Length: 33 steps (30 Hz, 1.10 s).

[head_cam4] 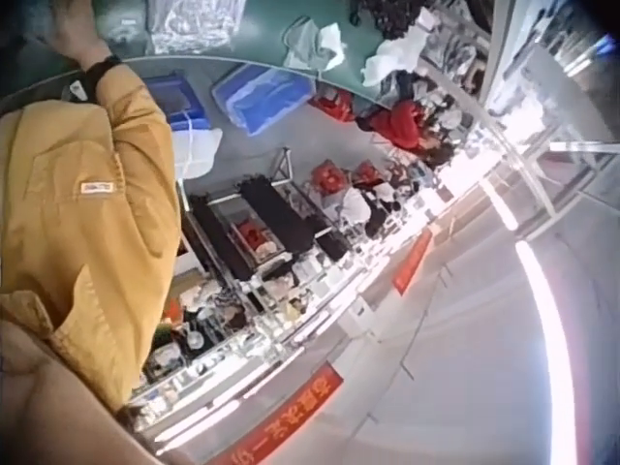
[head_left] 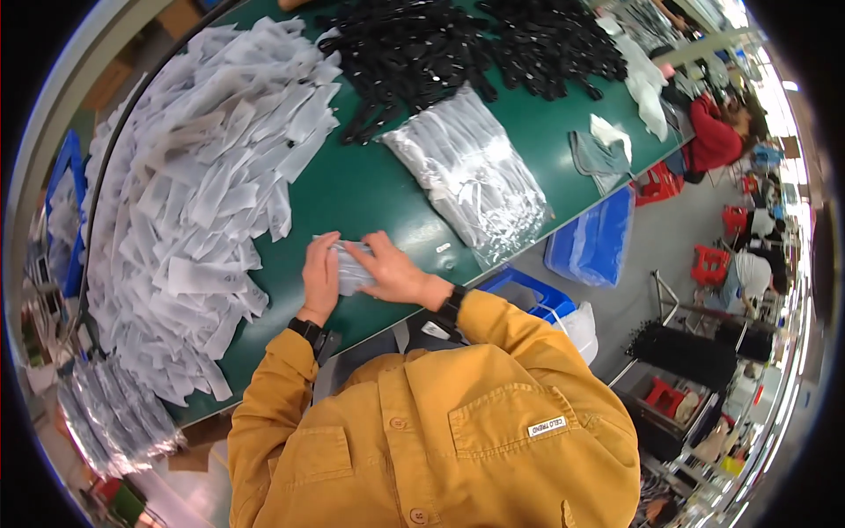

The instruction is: The person gathers white-wrapped items by hand, stacks them together, and slides the bundle into a clear plastic bag. After repeating this process, they place the filled bags into a cardboard box on the floor.

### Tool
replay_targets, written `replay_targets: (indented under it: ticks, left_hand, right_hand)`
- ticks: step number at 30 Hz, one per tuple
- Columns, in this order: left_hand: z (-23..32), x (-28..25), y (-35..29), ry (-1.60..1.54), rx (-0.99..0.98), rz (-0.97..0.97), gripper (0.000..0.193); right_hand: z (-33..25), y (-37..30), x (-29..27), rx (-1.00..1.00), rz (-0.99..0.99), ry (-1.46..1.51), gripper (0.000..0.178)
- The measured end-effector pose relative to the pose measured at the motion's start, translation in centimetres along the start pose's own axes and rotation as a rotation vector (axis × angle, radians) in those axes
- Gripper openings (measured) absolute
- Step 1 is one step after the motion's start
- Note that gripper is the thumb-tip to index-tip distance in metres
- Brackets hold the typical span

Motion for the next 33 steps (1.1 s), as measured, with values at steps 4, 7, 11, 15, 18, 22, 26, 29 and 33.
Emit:
replay_targets:
  ticks: [4, 7, 11, 15, 18, 22, 26, 29, 33]
  left_hand:
    - [7.8, 4.7, 2.0, -0.018, 0.132, -0.078, 0.030]
    - [15.0, 8.1, 3.4, 0.079, 0.361, -0.218, 0.039]
    - [20.5, 15.2, 4.9, 0.156, 0.552, -0.275, 0.037]
    - [16.1, 22.8, 7.3, 0.487, 0.499, -0.475, 0.020]
    - [17.1, 21.6, 8.5, 0.164, 0.427, -0.476, 0.012]
    - [19.6, 19.2, 9.5, -0.027, 0.440, -0.395, 0.007]
    - [20.0, 17.8, 9.1, -0.035, 0.464, -0.364, 0.006]
    - [20.7, 18.6, 8.3, -0.242, 0.540, -0.315, 0.006]
    - [19.1, 19.2, 8.2, -0.195, 0.399, -0.340, 0.011]
  right_hand:
    - [-0.4, -11.8, -8.3, 0.210, 0.026, 0.093, 0.082]
    - [-0.7, -22.8, -13.7, 0.527, 0.291, 0.093, 0.078]
    - [1.2, -33.9, -13.7, 0.930, 0.734, -0.123, 0.076]
    - [3.8, -33.5, -11.1, 0.929, 0.721, -0.183, 0.078]
    - [4.5, -29.8, -11.4, 0.811, 0.680, -0.246, 0.078]
    - [6.8, -24.2, -12.5, 0.585, 0.602, -0.103, 0.078]
    - [10.6, -17.5, -13.1, 0.482, 0.659, 0.001, 0.079]
    - [13.6, -13.1, -14.4, 0.514, 0.764, -0.504, 0.085]
    - [18.3, -11.3, -14.7, 0.681, 0.614, -0.563, 0.093]
Point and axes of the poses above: each hand's wrist, its own y-axis towards the middle knuckle, its own x-axis out of the palm, z = x × y, the point moved 5 cm from there along y, towards the middle knuckle, and after that the axes turned 7 degrees about -z, right-handed, at the moved point
